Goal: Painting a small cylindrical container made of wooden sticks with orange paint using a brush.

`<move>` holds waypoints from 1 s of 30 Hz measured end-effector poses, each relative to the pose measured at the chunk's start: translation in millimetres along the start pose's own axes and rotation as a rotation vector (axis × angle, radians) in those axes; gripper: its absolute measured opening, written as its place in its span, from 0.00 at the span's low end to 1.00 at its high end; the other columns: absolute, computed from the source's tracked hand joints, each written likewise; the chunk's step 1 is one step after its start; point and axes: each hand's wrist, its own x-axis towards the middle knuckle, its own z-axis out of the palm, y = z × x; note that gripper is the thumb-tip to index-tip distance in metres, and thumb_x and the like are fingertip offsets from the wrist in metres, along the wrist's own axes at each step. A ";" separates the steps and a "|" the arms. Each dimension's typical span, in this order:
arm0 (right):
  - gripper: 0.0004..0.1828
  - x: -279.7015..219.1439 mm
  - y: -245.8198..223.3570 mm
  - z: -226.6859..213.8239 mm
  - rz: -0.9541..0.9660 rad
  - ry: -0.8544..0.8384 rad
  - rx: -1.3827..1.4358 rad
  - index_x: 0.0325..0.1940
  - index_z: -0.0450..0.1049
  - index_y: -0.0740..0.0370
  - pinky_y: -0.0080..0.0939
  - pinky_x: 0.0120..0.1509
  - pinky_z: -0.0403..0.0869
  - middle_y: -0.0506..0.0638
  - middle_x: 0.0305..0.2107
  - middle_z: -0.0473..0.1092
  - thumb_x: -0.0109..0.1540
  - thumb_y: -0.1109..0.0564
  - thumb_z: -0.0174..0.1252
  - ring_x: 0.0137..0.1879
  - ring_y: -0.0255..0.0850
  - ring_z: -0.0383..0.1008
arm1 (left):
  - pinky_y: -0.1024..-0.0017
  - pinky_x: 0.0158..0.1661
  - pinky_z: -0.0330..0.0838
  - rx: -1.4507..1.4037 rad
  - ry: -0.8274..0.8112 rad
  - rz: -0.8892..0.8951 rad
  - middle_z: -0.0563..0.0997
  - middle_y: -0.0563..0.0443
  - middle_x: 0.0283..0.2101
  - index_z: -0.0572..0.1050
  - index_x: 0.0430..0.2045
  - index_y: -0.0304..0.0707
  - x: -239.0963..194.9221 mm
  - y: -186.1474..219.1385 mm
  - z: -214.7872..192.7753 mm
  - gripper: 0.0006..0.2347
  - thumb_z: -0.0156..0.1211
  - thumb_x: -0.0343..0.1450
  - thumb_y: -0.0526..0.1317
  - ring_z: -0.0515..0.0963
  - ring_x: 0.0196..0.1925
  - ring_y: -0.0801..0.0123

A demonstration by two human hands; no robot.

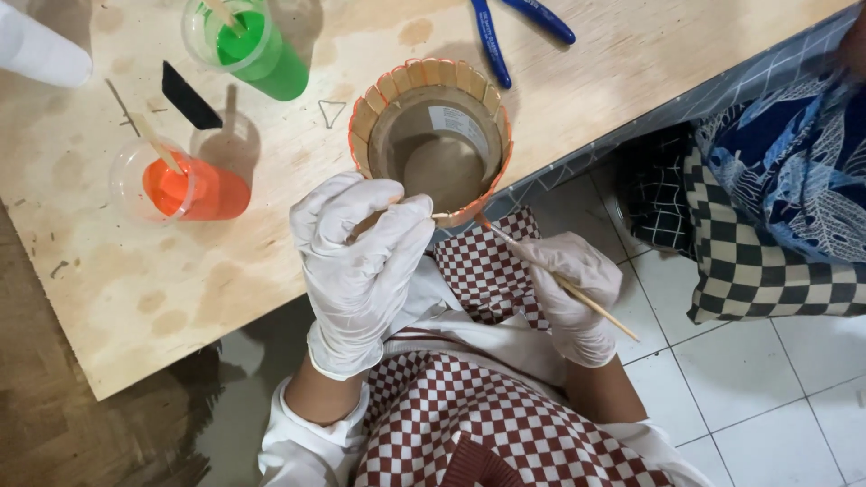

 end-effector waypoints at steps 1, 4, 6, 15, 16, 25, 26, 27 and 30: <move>0.07 -9.9 -0.1 -8.0 0.111 0.060 -0.071 0.41 0.80 0.73 0.43 0.39 0.80 0.62 0.31 0.77 0.59 0.73 0.61 0.33 0.48 0.79 | 0.63 0.57 0.73 -0.070 0.086 0.021 0.76 0.49 0.47 0.83 0.41 0.41 0.7 -1.8 3.4 0.07 0.71 0.72 0.32 0.70 0.53 0.56; 0.04 0.2 -25.1 -13.3 0.159 0.120 -0.143 0.35 0.83 0.74 0.50 0.44 0.78 0.67 0.30 0.77 0.57 0.69 0.67 0.36 0.52 0.77 | 0.66 0.54 0.75 -0.189 0.179 0.013 0.74 0.45 0.44 0.85 0.38 0.38 7.7 4.3 3.6 0.06 0.72 0.69 0.33 0.71 0.50 0.57; 0.04 10.0 -40.3 -7.4 0.094 0.126 -0.144 0.35 0.83 0.73 0.51 0.43 0.77 0.67 0.30 0.76 0.57 0.68 0.68 0.36 0.53 0.76 | 0.66 0.53 0.75 -0.239 0.185 -0.011 0.73 0.44 0.43 0.84 0.38 0.37 9.5 10.2 -2.1 0.06 0.71 0.70 0.32 0.71 0.48 0.58; 0.11 12.8 -42.8 7.6 0.513 0.105 -0.054 0.41 0.81 0.77 0.56 0.43 0.77 0.69 0.34 0.74 0.55 0.71 0.71 0.39 0.52 0.77 | 0.66 0.56 0.67 0.015 0.025 -0.031 0.75 0.55 0.42 0.82 0.40 0.50 -1.5 15.7 -1.2 0.05 0.68 0.73 0.35 0.67 0.52 0.60; 0.13 17.0 -35.8 12.2 0.190 0.070 -0.171 0.44 0.79 0.74 0.49 0.42 0.76 0.63 0.31 0.75 0.56 0.77 0.61 0.36 0.48 0.78 | 0.67 0.57 0.66 0.058 0.000 -0.029 0.75 0.57 0.41 0.81 0.40 0.52 -0.2 13.4 1.9 0.05 0.67 0.74 0.36 0.66 0.52 0.60; 0.09 33.3 -55.9 8.5 -0.136 0.050 -0.226 0.45 0.75 0.72 0.44 0.38 0.75 0.59 0.31 0.75 0.62 0.76 0.62 0.34 0.49 0.77 | 0.68 0.62 0.64 0.053 0.037 -0.040 0.77 0.56 0.40 0.82 0.41 0.51 -5.8 23.1 8.3 0.09 0.71 0.74 0.31 0.75 0.48 0.70; 0.02 43.3 -66.1 5.6 -0.149 0.006 -0.262 0.41 0.75 0.69 0.51 0.46 0.80 0.60 0.36 0.76 0.65 0.69 0.60 0.42 0.54 0.81 | 0.71 0.66 0.59 0.011 0.037 -0.093 0.77 0.59 0.40 0.82 0.40 0.53 -7.2 22.0 13.0 0.11 0.73 0.72 0.29 0.81 0.43 0.75; 0.02 48.0 -71.8 7.5 -0.151 0.006 -0.264 0.41 0.75 0.69 0.51 0.46 0.80 0.60 0.36 0.76 0.65 0.69 0.60 0.42 0.54 0.81 | 0.71 0.66 0.59 0.009 0.038 -0.091 0.77 0.59 0.40 0.82 0.40 0.53 -6.4 25.8 14.2 0.11 0.73 0.72 0.29 0.81 0.43 0.75; 0.11 43.2 -67.2 -0.2 -0.116 0.074 -0.289 0.37 0.75 0.77 0.46 0.42 0.78 0.70 0.34 0.74 0.56 0.81 0.67 0.41 0.59 0.77 | 0.71 0.67 0.44 0.209 0.078 -0.129 0.79 0.76 0.29 0.82 0.31 0.63 -4.6 29.3 20.2 0.08 0.72 0.70 0.37 0.68 0.56 0.77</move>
